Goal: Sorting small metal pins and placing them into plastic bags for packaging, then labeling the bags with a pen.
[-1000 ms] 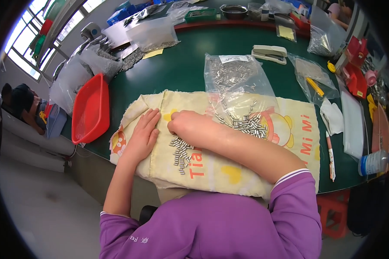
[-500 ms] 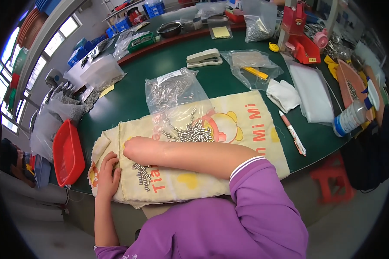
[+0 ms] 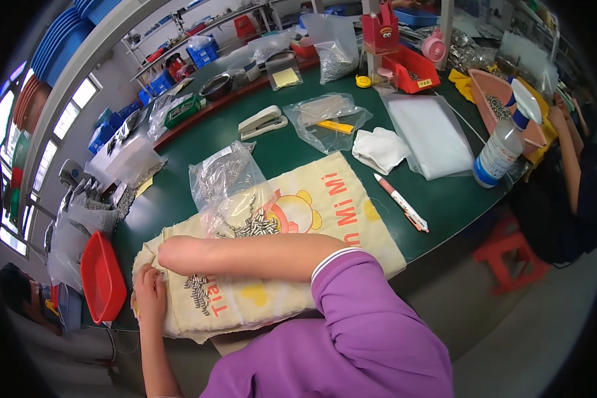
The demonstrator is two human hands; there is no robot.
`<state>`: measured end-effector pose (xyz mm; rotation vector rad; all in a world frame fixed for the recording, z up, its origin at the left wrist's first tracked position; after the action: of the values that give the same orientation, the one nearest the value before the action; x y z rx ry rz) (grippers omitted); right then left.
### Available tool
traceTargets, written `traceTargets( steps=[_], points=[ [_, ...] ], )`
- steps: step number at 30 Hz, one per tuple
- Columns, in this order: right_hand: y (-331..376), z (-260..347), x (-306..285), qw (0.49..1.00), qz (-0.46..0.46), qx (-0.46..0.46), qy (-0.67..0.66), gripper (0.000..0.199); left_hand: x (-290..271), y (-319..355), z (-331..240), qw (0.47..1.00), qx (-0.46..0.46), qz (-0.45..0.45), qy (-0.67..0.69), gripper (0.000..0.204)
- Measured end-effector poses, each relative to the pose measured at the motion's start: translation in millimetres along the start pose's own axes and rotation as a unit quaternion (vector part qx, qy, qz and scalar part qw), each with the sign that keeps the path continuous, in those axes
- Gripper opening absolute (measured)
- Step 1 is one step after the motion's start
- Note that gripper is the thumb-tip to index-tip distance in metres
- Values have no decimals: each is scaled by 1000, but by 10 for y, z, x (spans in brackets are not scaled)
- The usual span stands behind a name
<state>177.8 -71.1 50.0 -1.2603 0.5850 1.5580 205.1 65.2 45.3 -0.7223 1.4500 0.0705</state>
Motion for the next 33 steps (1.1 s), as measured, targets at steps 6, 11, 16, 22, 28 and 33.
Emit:
traceTargets(
  steps=[6, 11, 16, 22, 28, 33],
  points=[
    [543, 88, -1600, 944, -311, -40, -104, 10, -261, 98, -263, 995, -52, -68, 42, 23],
    [1252, -335, -2327, 919, -388, 61, 43, 12, -262, 358, -412, 991, -52, -87, 89, 24],
    [2612, -1276, -2606, 854, -394, 340, 21, 17, -156, 510, -500, 985, -63, -109, 115, 26],
    [3550, -408, -1683, 815, -484, 301, 99, 9, -111, 698, -446, 963, -23, -241, 120, 24],
    [3894, -210, -758, 858, -397, 249, 210, 11, -140, 559, -529, 955, 1, -269, 129, 18],
    [3944, -204, -622, 854, -415, 215, 230, 16, -153, 655, -515, 959, 0, -258, 119, 19]
  ],
)
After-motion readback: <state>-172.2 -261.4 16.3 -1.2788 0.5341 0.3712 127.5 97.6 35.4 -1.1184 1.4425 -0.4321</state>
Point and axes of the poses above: each hand's wrist, its own y-axis away from the middle knuckle, its own x-axis out of the palm, z = x × y, the point moved 8 cm from there along -y, towards the middle knuckle, and after that the axes turned 10 degrees about x, right-handed, at the moved point
